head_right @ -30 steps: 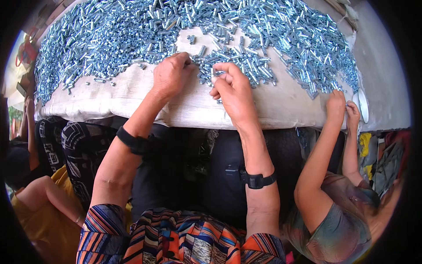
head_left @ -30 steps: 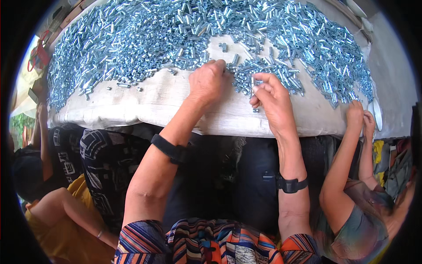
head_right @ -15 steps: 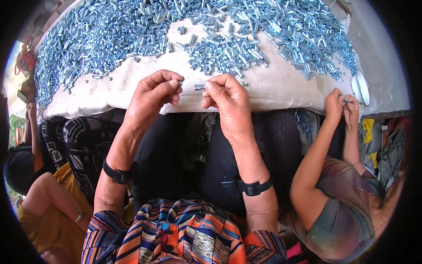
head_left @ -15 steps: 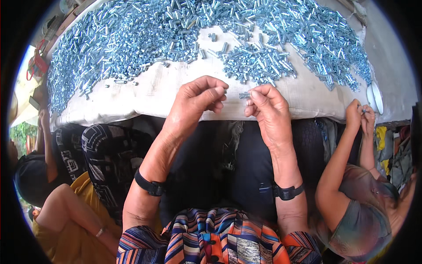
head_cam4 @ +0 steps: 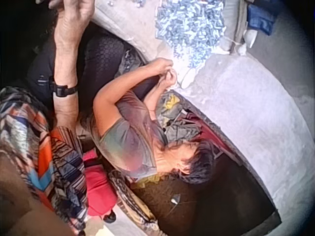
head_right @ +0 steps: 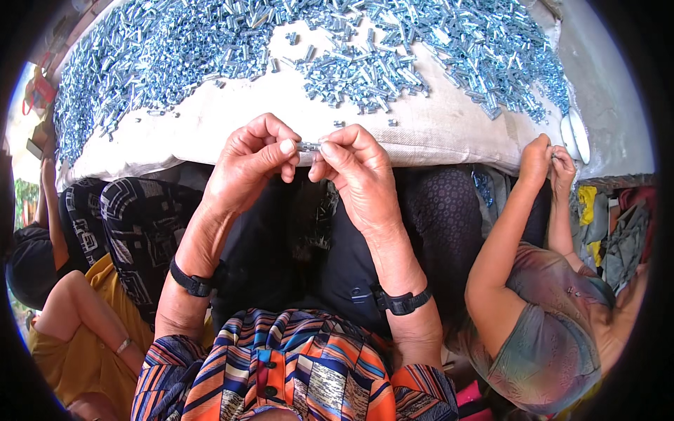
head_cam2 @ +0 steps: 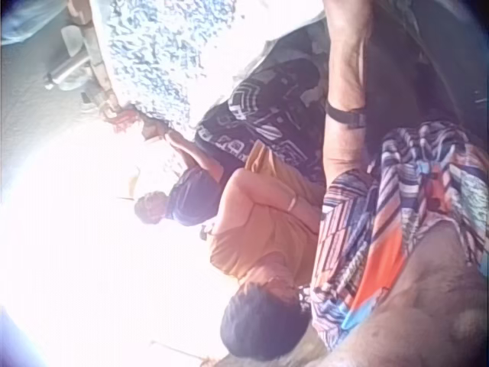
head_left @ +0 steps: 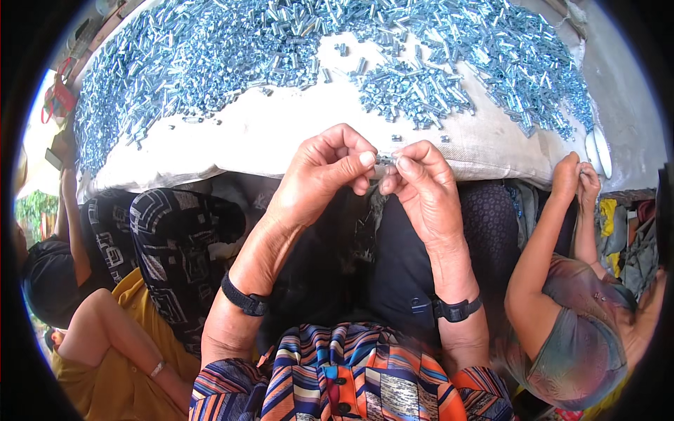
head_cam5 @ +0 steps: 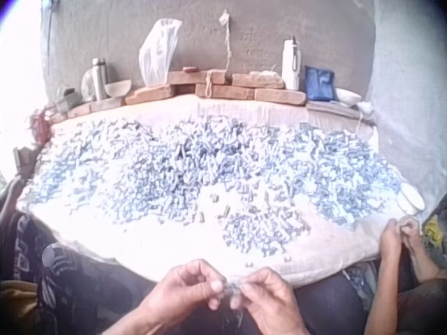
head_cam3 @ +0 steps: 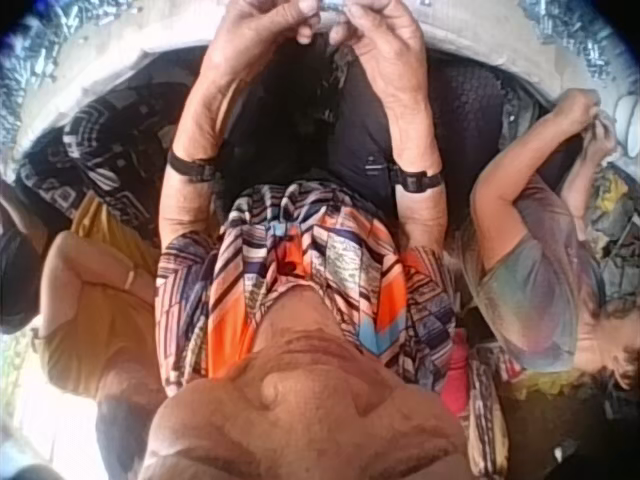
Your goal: Sorting and inspecting small metal screws from a large pile on a table.
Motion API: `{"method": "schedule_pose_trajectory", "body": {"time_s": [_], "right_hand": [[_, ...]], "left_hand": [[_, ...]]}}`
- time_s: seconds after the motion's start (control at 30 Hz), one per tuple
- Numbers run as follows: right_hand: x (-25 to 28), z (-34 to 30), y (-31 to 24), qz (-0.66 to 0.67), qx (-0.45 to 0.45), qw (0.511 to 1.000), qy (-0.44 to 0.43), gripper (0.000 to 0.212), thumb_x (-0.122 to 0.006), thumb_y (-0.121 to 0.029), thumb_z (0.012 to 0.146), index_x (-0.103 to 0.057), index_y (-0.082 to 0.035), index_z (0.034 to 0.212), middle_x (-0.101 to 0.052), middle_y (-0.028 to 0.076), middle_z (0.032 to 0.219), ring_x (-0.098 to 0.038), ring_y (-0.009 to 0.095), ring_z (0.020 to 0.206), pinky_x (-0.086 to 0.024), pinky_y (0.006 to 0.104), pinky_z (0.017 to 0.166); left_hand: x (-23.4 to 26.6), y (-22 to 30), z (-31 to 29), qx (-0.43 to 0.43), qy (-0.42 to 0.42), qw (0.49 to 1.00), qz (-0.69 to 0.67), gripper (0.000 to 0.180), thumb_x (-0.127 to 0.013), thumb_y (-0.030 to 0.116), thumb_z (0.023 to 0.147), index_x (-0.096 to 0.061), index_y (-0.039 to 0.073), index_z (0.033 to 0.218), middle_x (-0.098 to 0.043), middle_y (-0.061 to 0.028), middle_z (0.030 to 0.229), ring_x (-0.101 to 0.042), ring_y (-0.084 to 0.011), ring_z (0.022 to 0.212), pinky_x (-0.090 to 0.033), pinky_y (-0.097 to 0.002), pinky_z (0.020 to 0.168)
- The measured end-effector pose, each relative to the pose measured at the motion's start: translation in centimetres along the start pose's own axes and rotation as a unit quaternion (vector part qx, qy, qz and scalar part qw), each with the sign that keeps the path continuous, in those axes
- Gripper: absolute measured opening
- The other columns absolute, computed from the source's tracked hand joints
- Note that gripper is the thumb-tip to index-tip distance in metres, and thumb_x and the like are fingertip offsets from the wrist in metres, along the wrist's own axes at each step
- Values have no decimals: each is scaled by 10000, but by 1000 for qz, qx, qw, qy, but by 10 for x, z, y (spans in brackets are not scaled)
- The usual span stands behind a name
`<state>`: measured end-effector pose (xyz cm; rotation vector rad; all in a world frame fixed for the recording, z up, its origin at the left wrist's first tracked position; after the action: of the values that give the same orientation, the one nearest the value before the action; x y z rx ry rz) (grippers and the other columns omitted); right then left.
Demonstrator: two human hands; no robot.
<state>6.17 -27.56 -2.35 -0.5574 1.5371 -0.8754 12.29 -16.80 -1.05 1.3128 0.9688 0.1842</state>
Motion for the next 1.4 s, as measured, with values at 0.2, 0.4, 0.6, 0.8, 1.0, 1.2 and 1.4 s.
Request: {"method": "schedule_pose_trajectory", "body": {"time_s": [0.2,0.4,0.6,0.8,1.0,1.2,1.4], "right_hand": [[-5,-9,22,93,-115,988,-46,115,-547,-157,931,-558,-44,908,-584,58,752,-573,140,605,-499,282,587],[-8,-24,37,170,-162,970,-64,125,-561,-173,921,-548,-55,884,-593,66,727,-561,141,574,-442,286,528],[-17,-27,38,201,-155,964,-83,126,-543,-175,930,-522,-69,866,-598,75,720,-548,132,560,-432,281,517],[-13,-25,42,194,-146,969,-53,114,-542,-167,932,-533,-60,895,-601,74,740,-564,140,580,-452,287,539],[8,-26,37,-119,-105,986,-51,141,-563,-183,929,-571,-44,904,-574,38,714,-540,84,577,-438,225,535],[16,-27,20,-319,-118,939,-42,173,-602,-186,906,-589,-16,937,-522,-13,659,-448,33,534,-368,179,481],[16,2,-13,-330,-59,942,-17,115,-575,-136,917,-567,-26,887,-500,-31,658,-417,22,547,-346,175,495]], "left_hand": [[-8,-6,-6,-1,-73,994,75,126,-641,164,878,-583,60,920,-605,9,775,-531,-54,650,-425,-186,566],[-24,-20,-18,30,-117,992,-20,190,-689,201,839,-561,70,889,-594,-8,793,-477,-56,648,-371,-198,560],[-19,-29,-18,11,-119,991,-53,178,-678,183,846,-566,51,884,-603,-39,798,-477,-70,651,-365,-210,568],[-18,-26,-18,3,-116,990,-76,143,-659,157,858,-585,40,890,-621,-51,812,-488,-73,661,-375,-210,586],[28,10,10,-8,-10,970,241,131,-660,168,851,-624,48,887,-572,46,773,-472,-31,701,-383,-191,616],[60,42,62,-198,146,742,623,140,-631,67,781,-623,27,915,-615,-80,760,-592,-184,662,-462,-310,633],[62,50,106,-172,198,713,650,139,-577,110,793,-637,109,918,-605,-100,930,-611,-322,837,-480,-429,704]]}}
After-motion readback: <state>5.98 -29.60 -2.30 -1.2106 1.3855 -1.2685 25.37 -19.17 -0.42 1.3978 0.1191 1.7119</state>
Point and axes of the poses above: each hand's wrist, its own z-axis towards the middle knuckle, its own x-axis out of the back of the hand, y = z × x, the point moved 9 cm from there along z, towards the middle knuckle
